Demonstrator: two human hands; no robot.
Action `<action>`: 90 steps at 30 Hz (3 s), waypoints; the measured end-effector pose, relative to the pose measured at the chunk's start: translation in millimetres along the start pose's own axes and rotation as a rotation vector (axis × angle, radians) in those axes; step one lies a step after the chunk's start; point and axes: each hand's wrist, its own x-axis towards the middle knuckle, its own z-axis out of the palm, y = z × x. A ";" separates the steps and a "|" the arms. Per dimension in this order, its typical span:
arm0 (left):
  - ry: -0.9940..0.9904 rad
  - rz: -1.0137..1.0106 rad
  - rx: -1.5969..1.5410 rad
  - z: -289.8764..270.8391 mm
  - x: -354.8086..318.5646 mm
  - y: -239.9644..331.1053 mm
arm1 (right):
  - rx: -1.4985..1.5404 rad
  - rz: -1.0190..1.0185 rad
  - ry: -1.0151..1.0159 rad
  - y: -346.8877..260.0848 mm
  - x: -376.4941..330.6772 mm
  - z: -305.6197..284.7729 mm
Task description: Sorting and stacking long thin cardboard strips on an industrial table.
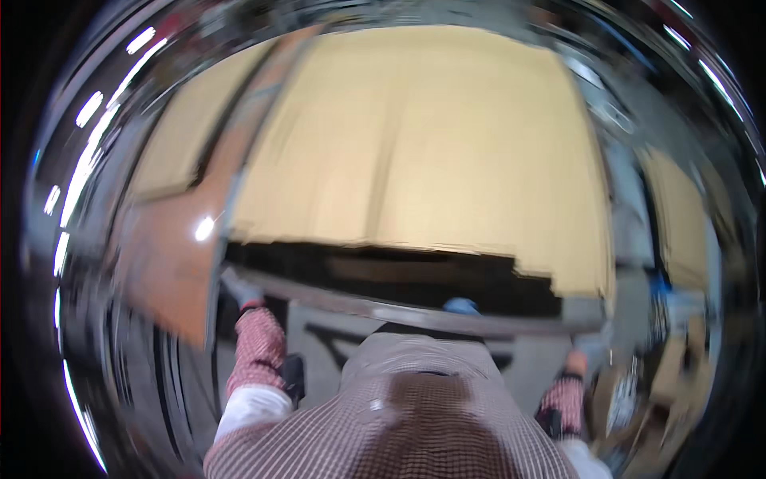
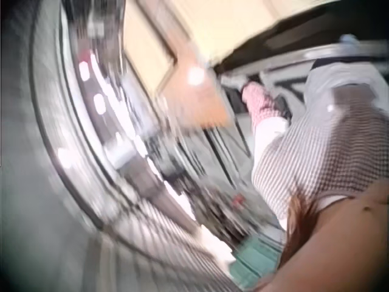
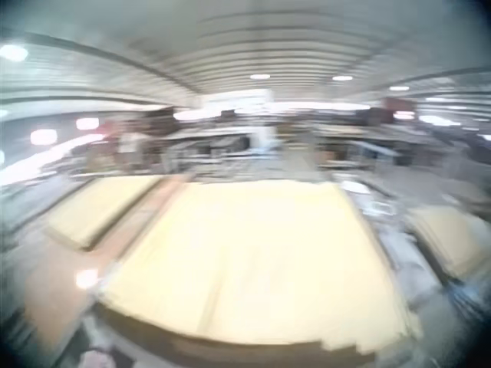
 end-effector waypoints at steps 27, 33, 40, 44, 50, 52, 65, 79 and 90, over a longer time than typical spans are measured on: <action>0.143 0.005 -0.221 92.8 38.8 -34.0 | 0.328 -0.213 0.313 45.2 132.3 55.9; 0.160 0.054 -0.200 108.2 51.8 -33.6 | 0.162 -0.235 0.431 43.8 119.5 94.2; 0.192 0.083 -0.257 95.1 54.3 -17.5 | 0.363 -0.269 0.202 41.6 107.4 110.5; 0.102 0.071 -0.311 94.2 58.6 -26.8 | 0.382 -0.168 0.262 65.1 134.4 90.5; 0.164 0.135 -0.140 123.4 33.5 -37.5 | 0.308 -0.266 0.356 61.1 171.3 52.6; 0.055 0.141 -0.131 93.1 49.5 -24.9 | 0.386 -0.122 0.311 60.4 138.8 84.5; 0.046 -0.202 -0.190 100.0 33.4 -35.7 | 0.131 -0.263 0.221 46.7 155.7 102.9; -0.114 -0.037 -0.336 120.0 13.0 -15.0 | -0.042 -0.222 0.354 20.4 115.9 133.6; 0.336 0.621 0.585 79.7 100.5 -13.7 | -0.577 -0.489 0.246 3.3 221.6 21.7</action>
